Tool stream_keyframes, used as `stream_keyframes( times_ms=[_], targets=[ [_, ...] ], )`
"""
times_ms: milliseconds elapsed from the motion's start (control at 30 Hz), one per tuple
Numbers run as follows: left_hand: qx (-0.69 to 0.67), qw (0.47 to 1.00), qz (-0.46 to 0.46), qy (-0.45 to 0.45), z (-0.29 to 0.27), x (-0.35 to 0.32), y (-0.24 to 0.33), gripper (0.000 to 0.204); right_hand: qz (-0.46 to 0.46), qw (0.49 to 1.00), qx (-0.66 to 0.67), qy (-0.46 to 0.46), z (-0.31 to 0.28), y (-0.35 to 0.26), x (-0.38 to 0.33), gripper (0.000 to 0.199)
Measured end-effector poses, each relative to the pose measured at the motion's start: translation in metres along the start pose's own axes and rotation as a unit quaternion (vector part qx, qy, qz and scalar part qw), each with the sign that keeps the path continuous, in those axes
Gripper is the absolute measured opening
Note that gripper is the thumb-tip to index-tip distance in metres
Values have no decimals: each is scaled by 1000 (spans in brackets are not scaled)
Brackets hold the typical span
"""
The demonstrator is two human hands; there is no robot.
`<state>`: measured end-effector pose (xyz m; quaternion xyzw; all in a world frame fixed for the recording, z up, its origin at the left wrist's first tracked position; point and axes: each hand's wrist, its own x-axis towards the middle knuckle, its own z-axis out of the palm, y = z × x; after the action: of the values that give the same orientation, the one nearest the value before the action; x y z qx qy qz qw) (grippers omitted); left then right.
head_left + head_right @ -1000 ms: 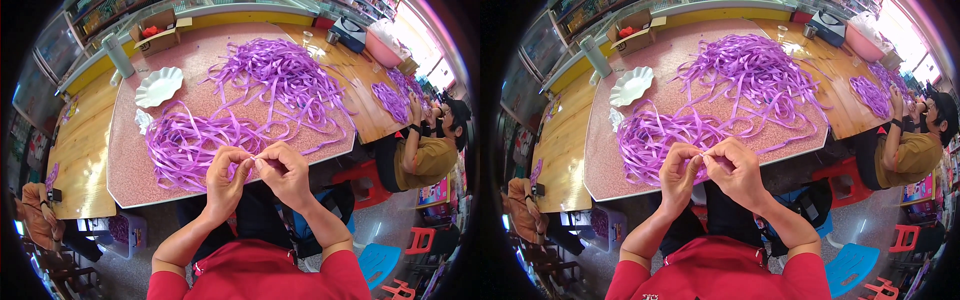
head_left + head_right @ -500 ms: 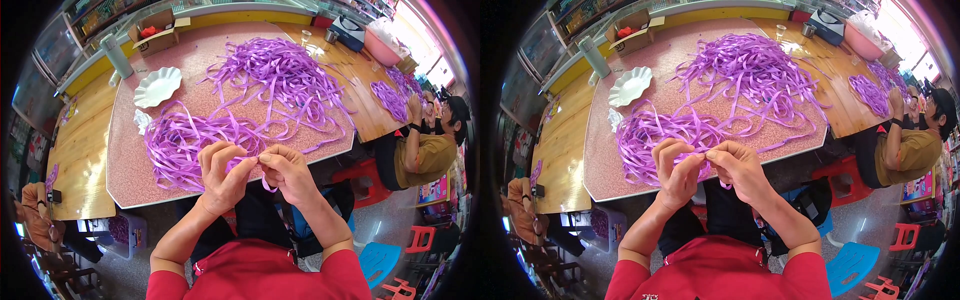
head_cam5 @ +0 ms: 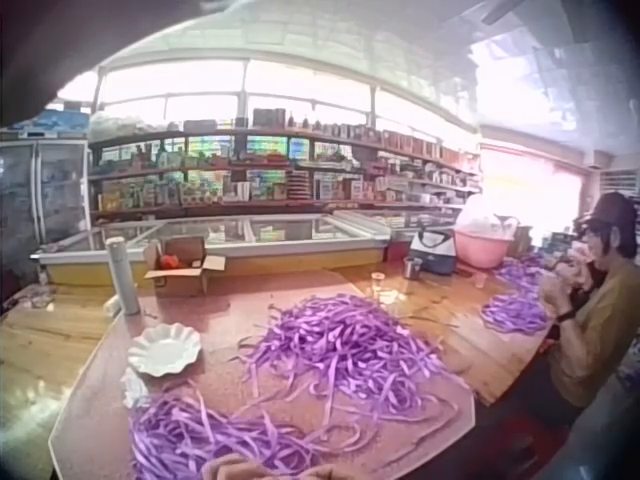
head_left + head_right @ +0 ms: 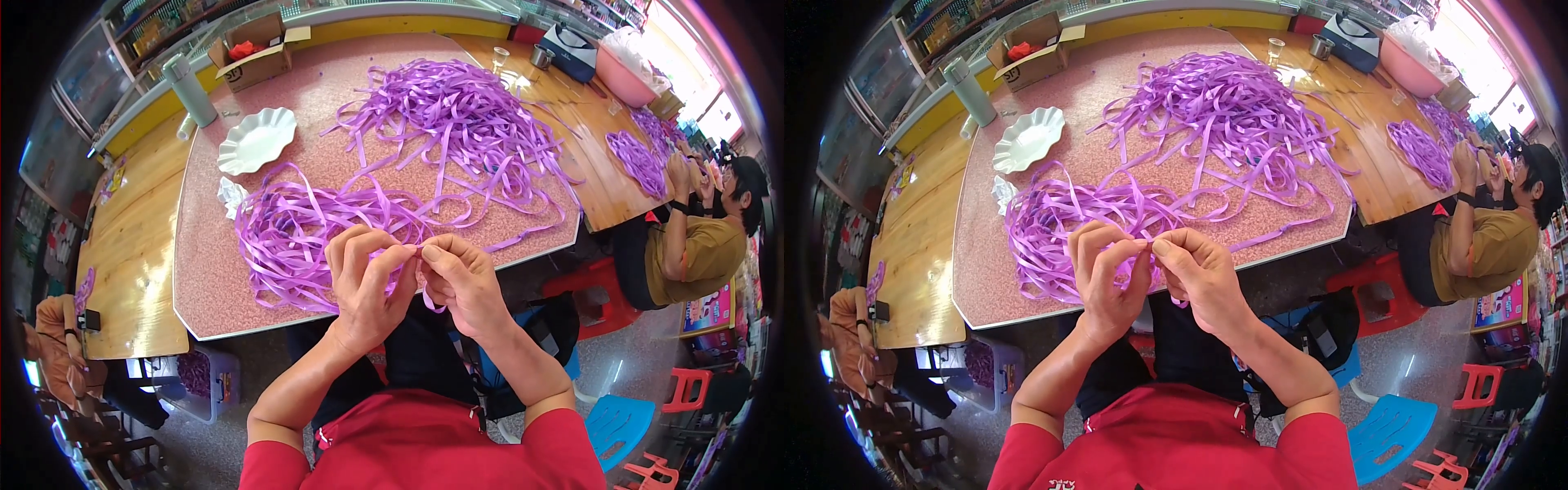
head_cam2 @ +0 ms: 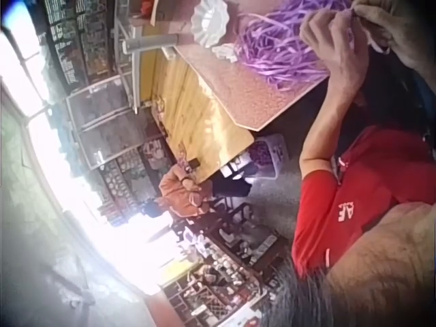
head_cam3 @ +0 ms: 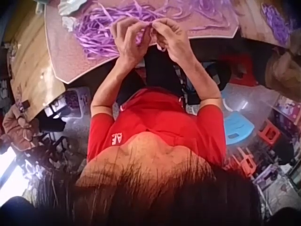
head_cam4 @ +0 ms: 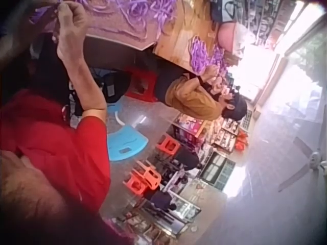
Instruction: The recorder is preparing purple ribbons, likely for packaging or decoration, by manipulating individual strips.
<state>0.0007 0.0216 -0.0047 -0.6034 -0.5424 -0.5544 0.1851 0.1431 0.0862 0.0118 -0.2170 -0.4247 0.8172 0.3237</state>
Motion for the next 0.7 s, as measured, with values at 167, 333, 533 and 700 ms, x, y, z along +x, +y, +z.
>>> stream_keyframes(
  times_ms=[167,333,533,700],
  targets=[
    [-12,1000,-8,-24,-6,2,0,35,-22,998,-60,3,-2,-4,0,13],
    [-128,985,-96,-71,-11,0,-1,26,-163,936,-311,-35,-11,-11,2,14],
    [-257,938,-212,-101,-13,-3,0,16,-230,880,-414,-27,-4,-23,-3,11],
    [-271,928,-229,-111,-11,-3,1,15,-236,861,-450,-18,-4,-28,-5,12]
  ],
)
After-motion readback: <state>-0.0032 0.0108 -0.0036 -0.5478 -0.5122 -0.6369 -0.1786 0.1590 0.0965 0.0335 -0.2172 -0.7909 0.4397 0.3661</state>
